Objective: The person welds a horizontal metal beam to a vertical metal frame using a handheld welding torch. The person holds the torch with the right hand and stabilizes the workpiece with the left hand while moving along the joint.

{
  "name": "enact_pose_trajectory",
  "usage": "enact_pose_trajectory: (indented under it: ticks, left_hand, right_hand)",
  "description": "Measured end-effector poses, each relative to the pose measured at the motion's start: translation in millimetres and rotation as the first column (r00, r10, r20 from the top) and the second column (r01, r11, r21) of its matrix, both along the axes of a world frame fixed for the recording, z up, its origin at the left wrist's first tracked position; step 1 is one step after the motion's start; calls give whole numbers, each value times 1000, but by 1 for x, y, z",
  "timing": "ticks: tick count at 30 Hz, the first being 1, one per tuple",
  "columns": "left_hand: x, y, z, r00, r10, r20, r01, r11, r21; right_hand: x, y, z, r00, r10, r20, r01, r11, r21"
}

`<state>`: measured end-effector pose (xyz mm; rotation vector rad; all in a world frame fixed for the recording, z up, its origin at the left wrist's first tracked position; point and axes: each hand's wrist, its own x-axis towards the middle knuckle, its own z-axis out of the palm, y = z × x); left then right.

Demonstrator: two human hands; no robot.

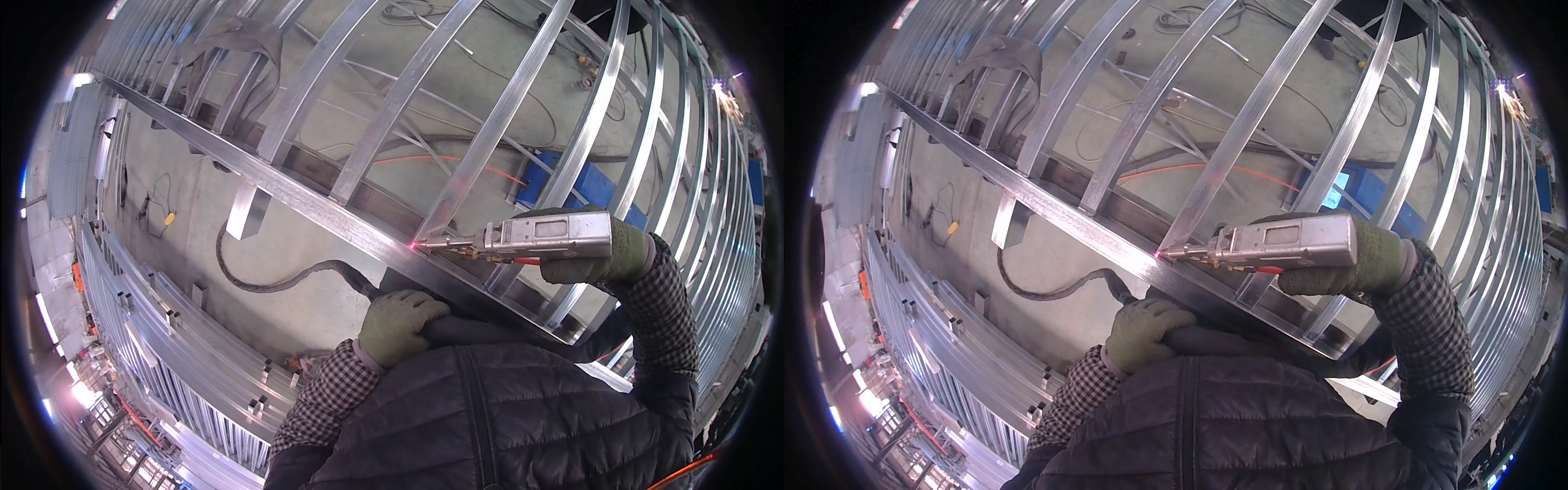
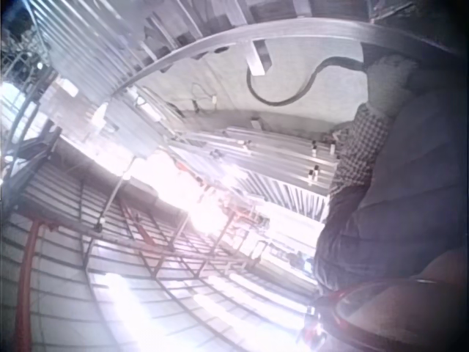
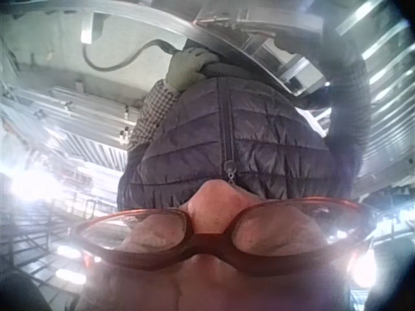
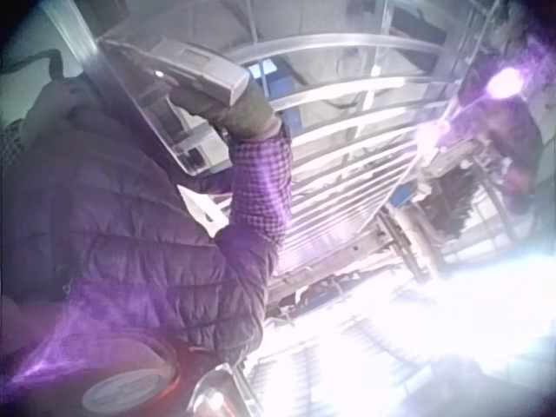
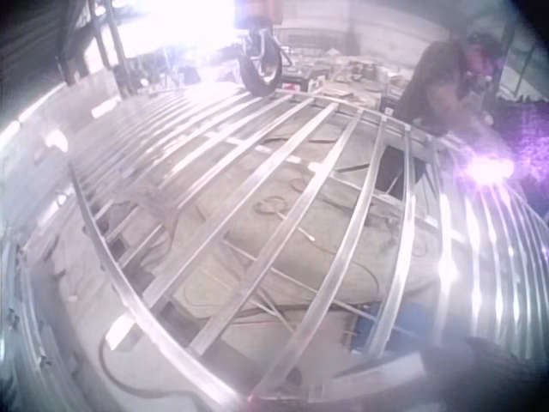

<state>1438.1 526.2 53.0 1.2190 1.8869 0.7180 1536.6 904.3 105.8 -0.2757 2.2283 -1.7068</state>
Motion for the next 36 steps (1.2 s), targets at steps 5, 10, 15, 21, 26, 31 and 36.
enact_pose_trajectory:
  ticks: [5, 10, 15, 21, 26, 31, 36]
  left_hand:
    - [0, 7, 0, 1000, 13, -26, -13, 1000, 1]
    - [0, 8, -2, 999, 11, -39, -11, 1000, 10]
    - [1, 4, -9, 998, 5, -56, -4, 1000, 21]
    - [0, 2, -19, 985, -3, -170, 18, 996, 85]
    - [-2, 4, -18, 984, -16, -179, 36, 993, 114]
    - [-2, 8, -19, 976, 17, -217, 20, 986, 164]
    - [-2, 10, -15, 969, 24, -245, 18, 985, 170]
  right_hand:
    - [0, -2, -6, 1000, 0, 11, 0, 1000, 26]
    - [0, 0, -7, 997, -3, 73, 2, 1000, 15]
    - [-3, -2, -9, 999, 1, 39, -1, 1000, -13]
    - [-4, -5, -6, 998, -11, 69, 14, 999, -50]
    - [-3, -4, -6, 997, -27, 71, 34, 995, -91]
    - [0, 1, -11, 999, 50, 4, -50, 998, -50]
    - [3, 0, -10, 997, 1, 81, 6, 996, -93]
